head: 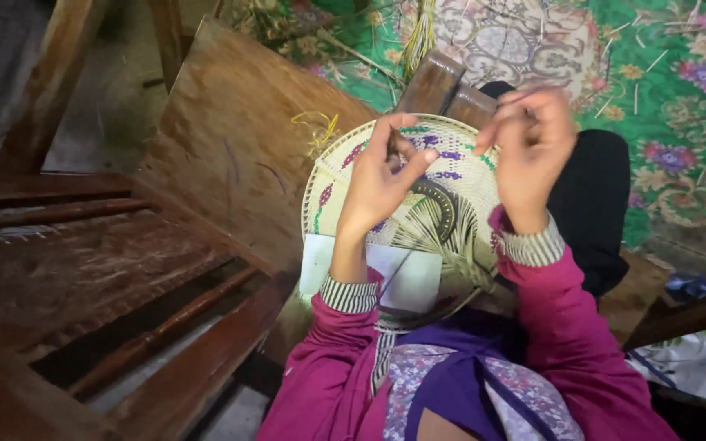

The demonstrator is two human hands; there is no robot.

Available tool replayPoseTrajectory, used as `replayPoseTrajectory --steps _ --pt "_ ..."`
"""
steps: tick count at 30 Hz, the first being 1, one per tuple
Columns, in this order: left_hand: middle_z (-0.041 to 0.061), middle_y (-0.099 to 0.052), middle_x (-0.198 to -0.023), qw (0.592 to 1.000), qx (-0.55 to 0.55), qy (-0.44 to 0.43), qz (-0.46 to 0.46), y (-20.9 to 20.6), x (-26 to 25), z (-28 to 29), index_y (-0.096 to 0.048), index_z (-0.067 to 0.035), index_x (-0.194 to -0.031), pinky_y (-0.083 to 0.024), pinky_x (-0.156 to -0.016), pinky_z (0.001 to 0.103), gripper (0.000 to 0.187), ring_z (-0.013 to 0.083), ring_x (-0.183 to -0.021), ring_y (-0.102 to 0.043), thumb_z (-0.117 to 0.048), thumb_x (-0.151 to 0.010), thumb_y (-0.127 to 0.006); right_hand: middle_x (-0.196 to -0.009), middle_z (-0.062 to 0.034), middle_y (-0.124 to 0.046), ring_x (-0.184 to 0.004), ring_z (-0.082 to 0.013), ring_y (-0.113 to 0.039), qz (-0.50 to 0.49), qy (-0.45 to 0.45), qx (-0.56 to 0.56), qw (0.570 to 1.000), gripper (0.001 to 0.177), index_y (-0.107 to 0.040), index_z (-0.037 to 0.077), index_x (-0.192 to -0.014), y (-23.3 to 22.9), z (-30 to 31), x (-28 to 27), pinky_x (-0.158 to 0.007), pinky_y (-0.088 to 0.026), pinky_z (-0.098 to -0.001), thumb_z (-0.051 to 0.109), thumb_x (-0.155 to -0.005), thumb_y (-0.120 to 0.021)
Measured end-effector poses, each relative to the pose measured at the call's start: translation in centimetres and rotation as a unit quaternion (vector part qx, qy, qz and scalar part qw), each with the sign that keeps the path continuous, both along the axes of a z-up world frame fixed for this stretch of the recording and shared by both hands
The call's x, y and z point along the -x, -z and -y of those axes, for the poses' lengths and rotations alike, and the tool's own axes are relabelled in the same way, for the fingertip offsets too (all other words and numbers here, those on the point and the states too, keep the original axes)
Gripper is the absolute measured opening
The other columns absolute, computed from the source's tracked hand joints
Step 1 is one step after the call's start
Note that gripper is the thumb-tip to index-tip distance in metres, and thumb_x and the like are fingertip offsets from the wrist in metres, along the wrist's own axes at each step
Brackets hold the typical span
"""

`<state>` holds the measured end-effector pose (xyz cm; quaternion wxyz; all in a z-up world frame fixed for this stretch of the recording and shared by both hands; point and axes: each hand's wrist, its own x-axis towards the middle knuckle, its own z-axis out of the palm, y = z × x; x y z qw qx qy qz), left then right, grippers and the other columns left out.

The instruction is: Weaving colored threads into a traditional woven hat to create decorative patterns and text.

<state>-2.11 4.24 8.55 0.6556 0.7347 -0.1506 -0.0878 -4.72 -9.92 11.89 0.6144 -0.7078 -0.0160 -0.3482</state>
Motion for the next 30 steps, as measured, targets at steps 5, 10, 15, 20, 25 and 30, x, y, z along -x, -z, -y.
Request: replayPoseTrajectory --steps 5,10,15,20,25,30 --pt "0.0 -0.053 -0.063 0.991 0.089 -0.061 0.076 1.0 0.3 2.1 -0.062 -0.013 -0.084 -0.032 -0.044 0.014 0.017 0.0047 -0.051 -0.037 -0.017 -0.07 -0.07 -0.062 -0.0033 -0.044 -0.054 -0.0228 -0.049 -0.028 0.081 0.279 0.956 0.01 -0.059 0.009 -0.072 3.6 -2.1 1.5 -0.051 -0.041 -0.0302 -0.002 -0.07 -0.059" --pt "-0.001 -0.053 -0.064 0.983 0.046 -0.142 0.111 1.2 0.6 2.8 -0.064 -0.013 -0.078 -0.032 -0.042 0.015 0.009 0.0051 -0.048 -0.039 -0.015 -0.071 -0.068 -0.061 -0.0011 -0.042 -0.051 -0.0221 -0.051 -0.039 0.113 0.328 0.937 0.009 -0.059 0.011 -0.07 4.0 -2.4 1.9 -0.046 -0.043 -0.0295 0.002 -0.068 -0.061" --pt "0.006 -0.062 -0.082 0.98 0.103 -0.139 0.094 1.6 0.1 2.2 -0.065 -0.011 -0.085 -0.044 -0.071 0.027 0.008 0.0141 -0.074 -0.056 -0.009 -0.08 -0.059 -0.065 -0.0105 -0.052 -0.061 -0.0283 -0.056 -0.096 -0.045 0.209 0.972 0.017 -0.06 0.003 -0.08 3.6 -1.7 1.7 -0.047 -0.045 -0.0277 0.019 -0.079 -0.065" --pt "0.004 -0.058 -0.081 0.982 0.137 -0.127 -0.021 1.6 -1.1 -1.4 -0.058 -0.008 -0.099 -0.035 -0.057 0.019 0.019 0.0064 -0.064 -0.044 -0.011 -0.081 -0.057 -0.084 -0.0176 -0.048 -0.078 -0.0394 -0.048 -0.116 -0.054 0.366 0.922 0.021 -0.057 0.0 -0.095 5.4 -0.4 1.0 -0.063 -0.04 -0.0446 0.016 -0.08 -0.058" --pt "0.001 -0.052 -0.057 0.957 0.232 -0.146 -0.098 2.7 -2.0 -4.1 -0.056 -0.008 -0.081 -0.027 -0.031 0.012 0.01 0.0011 -0.036 -0.033 -0.01 -0.075 -0.062 -0.073 -0.0119 -0.048 -0.07 -0.0337 -0.049 -0.14 -0.13 0.4 0.896 0.026 -0.059 0.005 -0.096 6.9 -0.3 1.7 -0.06 -0.041 -0.0401 0.026 -0.082 -0.057" --pt "0.009 -0.055 -0.066 0.959 0.252 -0.103 -0.079 1.2 -1.7 -3.9 -0.05 -0.008 -0.088 -0.025 -0.033 0.009 0.009 -0.0014 -0.039 -0.031 -0.013 -0.083 -0.054 -0.078 -0.0113 -0.043 -0.073 -0.0304 -0.047 -0.188 -0.213 0.398 0.872 0.027 -0.054 0.007 -0.104 6.6 -0.1 2.2 -0.062 -0.043 -0.0364 0.008 -0.077 -0.056"
